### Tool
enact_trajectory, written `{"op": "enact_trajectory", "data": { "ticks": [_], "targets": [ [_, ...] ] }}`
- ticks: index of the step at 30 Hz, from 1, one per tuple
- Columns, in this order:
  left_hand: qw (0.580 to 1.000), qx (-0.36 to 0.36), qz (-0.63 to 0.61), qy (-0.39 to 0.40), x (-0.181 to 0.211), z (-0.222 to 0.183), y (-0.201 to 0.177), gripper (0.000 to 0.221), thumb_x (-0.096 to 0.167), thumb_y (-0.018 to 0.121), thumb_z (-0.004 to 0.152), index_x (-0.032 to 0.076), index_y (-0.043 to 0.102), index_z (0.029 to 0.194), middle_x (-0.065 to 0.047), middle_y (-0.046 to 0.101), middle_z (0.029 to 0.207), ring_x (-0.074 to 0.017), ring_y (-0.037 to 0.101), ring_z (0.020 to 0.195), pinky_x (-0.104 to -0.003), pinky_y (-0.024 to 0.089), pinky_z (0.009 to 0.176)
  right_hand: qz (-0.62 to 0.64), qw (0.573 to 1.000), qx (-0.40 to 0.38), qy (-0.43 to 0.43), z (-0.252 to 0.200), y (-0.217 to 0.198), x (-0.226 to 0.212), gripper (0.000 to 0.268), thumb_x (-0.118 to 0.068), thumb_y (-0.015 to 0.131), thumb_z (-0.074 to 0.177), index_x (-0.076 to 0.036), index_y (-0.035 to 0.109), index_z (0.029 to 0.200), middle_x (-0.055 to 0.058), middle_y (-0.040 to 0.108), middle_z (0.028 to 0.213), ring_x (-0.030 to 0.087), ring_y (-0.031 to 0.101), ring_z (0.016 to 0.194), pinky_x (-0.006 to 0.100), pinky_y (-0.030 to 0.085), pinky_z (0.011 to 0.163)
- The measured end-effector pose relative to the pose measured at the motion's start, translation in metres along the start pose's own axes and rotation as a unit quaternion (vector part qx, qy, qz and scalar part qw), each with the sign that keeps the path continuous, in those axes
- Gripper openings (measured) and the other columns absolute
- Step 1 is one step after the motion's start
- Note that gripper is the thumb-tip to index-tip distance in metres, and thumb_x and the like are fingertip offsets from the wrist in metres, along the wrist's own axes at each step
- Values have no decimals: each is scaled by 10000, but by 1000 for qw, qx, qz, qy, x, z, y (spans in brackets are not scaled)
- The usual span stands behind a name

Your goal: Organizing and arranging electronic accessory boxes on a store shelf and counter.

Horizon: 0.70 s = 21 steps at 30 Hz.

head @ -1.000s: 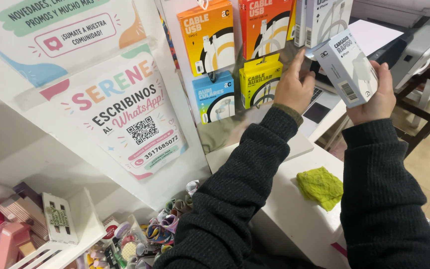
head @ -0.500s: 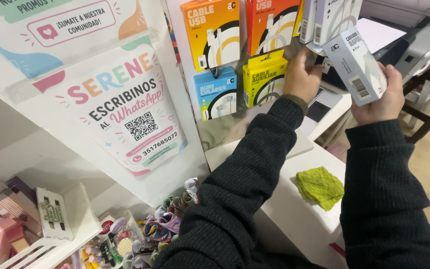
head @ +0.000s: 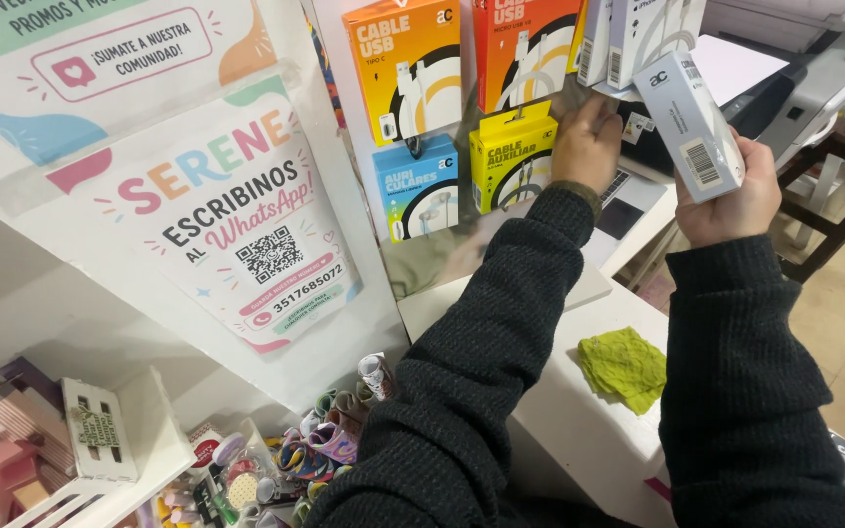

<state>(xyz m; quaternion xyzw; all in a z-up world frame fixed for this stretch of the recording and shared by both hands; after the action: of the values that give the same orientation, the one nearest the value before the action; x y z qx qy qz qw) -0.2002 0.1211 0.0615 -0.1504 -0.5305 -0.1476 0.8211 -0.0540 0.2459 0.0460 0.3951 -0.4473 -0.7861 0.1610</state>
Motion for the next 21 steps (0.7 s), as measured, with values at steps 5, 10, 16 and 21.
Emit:
{"op": "enact_trajectory", "data": {
  "ticks": [5, 10, 16, 21],
  "targets": [
    [995, 49, 38, 77, 1, -2, -1, 458, 242, 567, 968, 51, 634, 1378, -214, 616, 1293, -335, 646, 1185, -418, 524, 1037, -34, 999, 9, -7, 1, -5, 0, 363, -172, 420, 1065, 48, 562, 1317, 178, 682, 1265, 293, 714, 1165, 404, 620, 1021],
    [971, 127, 67, 189, 9, -11, 0, 422, 155, 630, 943, 8, 631, 1338, -241, 619, 1305, -382, 603, 1218, -437, 504, 1070, -77, 997, 0, -22, 3, -14, -4, 301, -159, 480, 1080, 39, 609, 1265, 155, 687, 1257, 271, 699, 1166, 399, 595, 1055],
    [995, 41, -61, 73, -9, -25, 6, 407, 47, 594, 940, -33, 575, 1339, -220, 644, 1295, -336, 694, 1108, -405, 572, 966, -145, 989, 4, -23, -11, -3, 4, 339, -197, 486, 1061, 37, 612, 1272, 151, 695, 1233, 249, 699, 1131, 388, 594, 1011],
    [966, 2, -254, -57, -36, -78, 2, 475, 152, 439, 1061, 8, 412, 1513, -155, 588, 1381, -233, 642, 1074, -365, 570, 882, -94, 995, 23, -24, -12, -22, 30, 364, -195, 480, 1080, 58, 586, 1319, 159, 696, 1254, 248, 708, 1131, 378, 597, 988]
  ]
}}
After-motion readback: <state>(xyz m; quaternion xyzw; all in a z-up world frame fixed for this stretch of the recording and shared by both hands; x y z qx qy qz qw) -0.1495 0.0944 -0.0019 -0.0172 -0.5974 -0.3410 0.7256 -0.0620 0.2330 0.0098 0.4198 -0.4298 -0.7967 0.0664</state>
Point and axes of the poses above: each hand's wrist, its own z-axis towards the middle knuckle, its own y-axis out of the palm, x = y × z, the point moved 10 cm from there along z, towards the middle knuckle
